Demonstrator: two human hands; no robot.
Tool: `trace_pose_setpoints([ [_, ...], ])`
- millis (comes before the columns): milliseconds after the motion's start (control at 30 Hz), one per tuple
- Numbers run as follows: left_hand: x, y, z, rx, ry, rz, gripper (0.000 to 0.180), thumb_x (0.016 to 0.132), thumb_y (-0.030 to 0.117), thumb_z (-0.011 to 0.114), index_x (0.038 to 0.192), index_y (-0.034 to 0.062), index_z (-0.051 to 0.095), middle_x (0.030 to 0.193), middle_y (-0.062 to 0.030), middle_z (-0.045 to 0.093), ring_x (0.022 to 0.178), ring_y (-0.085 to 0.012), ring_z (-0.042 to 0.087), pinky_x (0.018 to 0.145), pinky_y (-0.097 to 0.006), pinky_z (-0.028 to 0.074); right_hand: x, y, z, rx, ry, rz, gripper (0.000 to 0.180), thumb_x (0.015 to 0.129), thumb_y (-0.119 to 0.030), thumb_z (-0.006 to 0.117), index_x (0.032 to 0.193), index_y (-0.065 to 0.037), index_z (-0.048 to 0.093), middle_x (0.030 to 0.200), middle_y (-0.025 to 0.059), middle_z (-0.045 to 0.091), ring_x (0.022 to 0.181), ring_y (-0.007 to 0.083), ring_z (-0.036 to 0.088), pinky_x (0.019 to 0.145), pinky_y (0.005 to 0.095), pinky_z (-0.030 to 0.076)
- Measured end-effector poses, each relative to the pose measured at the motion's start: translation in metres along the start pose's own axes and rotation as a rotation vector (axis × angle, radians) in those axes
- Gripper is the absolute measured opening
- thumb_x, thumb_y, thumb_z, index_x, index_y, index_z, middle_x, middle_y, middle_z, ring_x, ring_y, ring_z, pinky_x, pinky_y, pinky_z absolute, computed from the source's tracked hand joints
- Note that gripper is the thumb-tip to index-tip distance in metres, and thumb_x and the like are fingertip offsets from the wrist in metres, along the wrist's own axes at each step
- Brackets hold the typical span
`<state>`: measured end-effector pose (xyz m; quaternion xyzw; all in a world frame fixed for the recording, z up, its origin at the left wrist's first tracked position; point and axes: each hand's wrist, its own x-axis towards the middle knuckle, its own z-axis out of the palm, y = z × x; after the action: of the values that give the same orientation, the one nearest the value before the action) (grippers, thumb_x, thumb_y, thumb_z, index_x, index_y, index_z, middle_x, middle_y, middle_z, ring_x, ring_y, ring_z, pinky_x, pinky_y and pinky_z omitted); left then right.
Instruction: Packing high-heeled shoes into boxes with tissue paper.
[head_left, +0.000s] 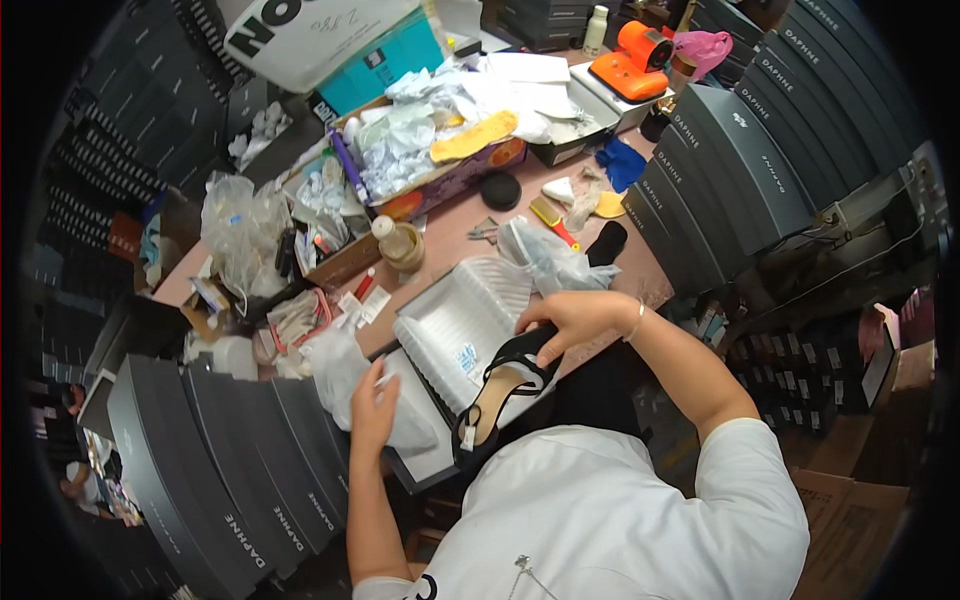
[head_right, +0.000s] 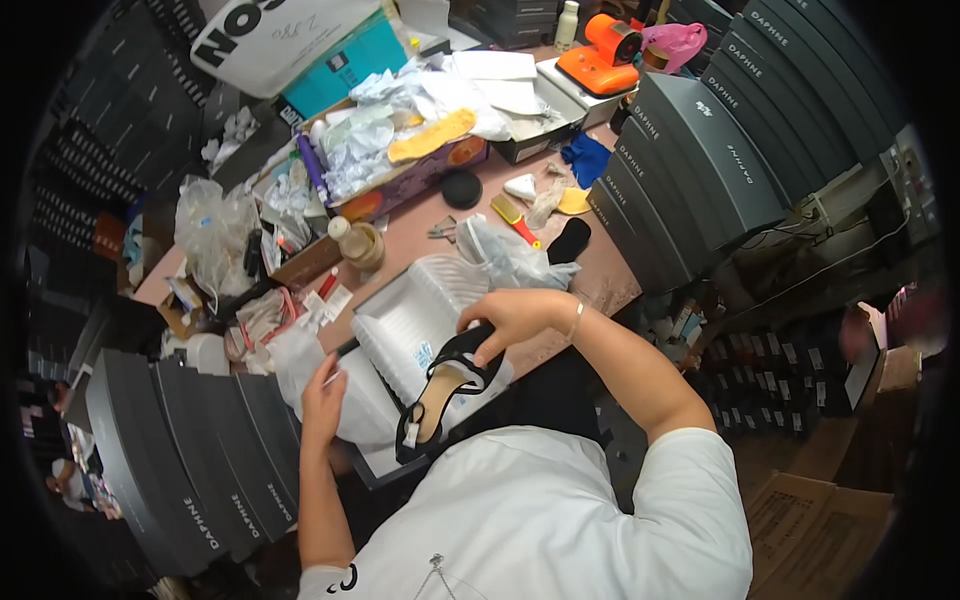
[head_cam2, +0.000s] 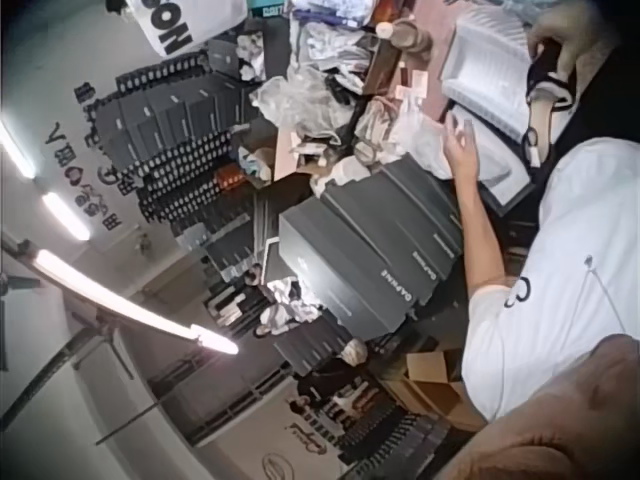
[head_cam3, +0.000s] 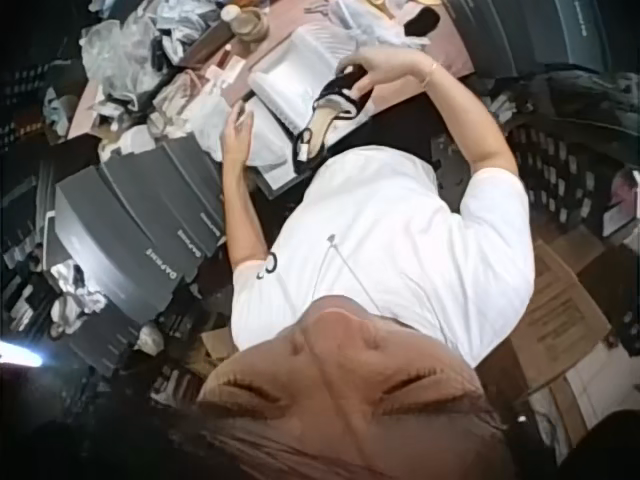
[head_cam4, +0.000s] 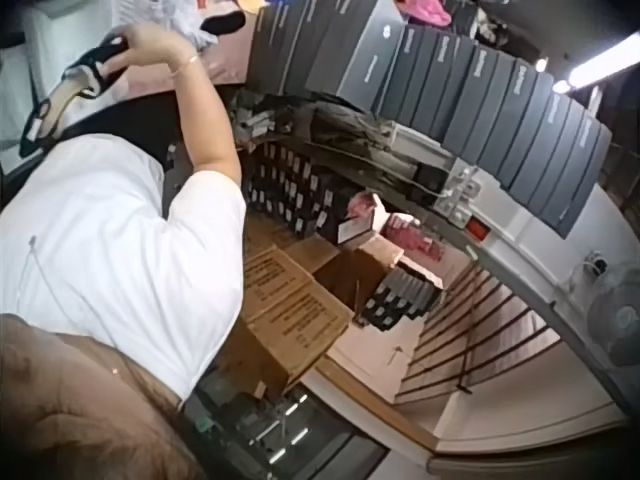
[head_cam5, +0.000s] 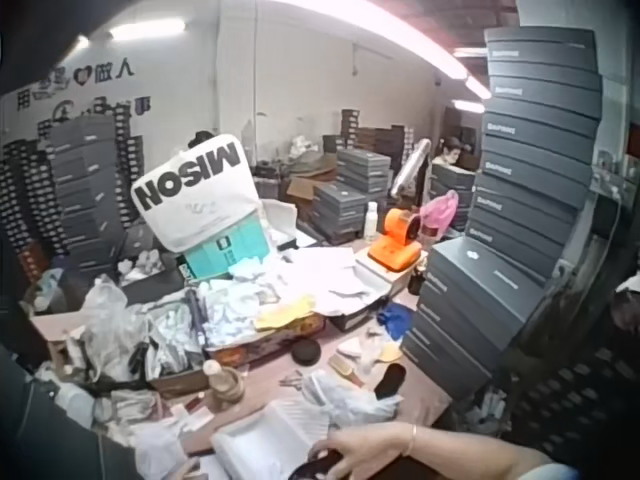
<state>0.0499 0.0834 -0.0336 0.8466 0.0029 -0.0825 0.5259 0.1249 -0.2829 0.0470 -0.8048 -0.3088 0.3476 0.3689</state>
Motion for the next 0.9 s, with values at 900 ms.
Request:
trace_pose_setpoints([
  [900, -0.063, 0.014, 0.112, -1.433, 0.242, -0.781, 0.070, 0.091, 0.068, 0.029, 0.107, 0.0060, 0.058, 0.072, -0.0086, 0.058, 0.064, -0.0211, 0.060, 0.058, -0.034, 0.051, 0.059, -0.019, 0.118, -0.048, 0.221, -0.152, 0.013, 0.076, -0.013, 0.063, 0.073, -0.001, 0.058, 0.065, 0.0186, 0.061, 0.058, 0.0343, 0.061, 0.053, 0.0388, 0.048],
])
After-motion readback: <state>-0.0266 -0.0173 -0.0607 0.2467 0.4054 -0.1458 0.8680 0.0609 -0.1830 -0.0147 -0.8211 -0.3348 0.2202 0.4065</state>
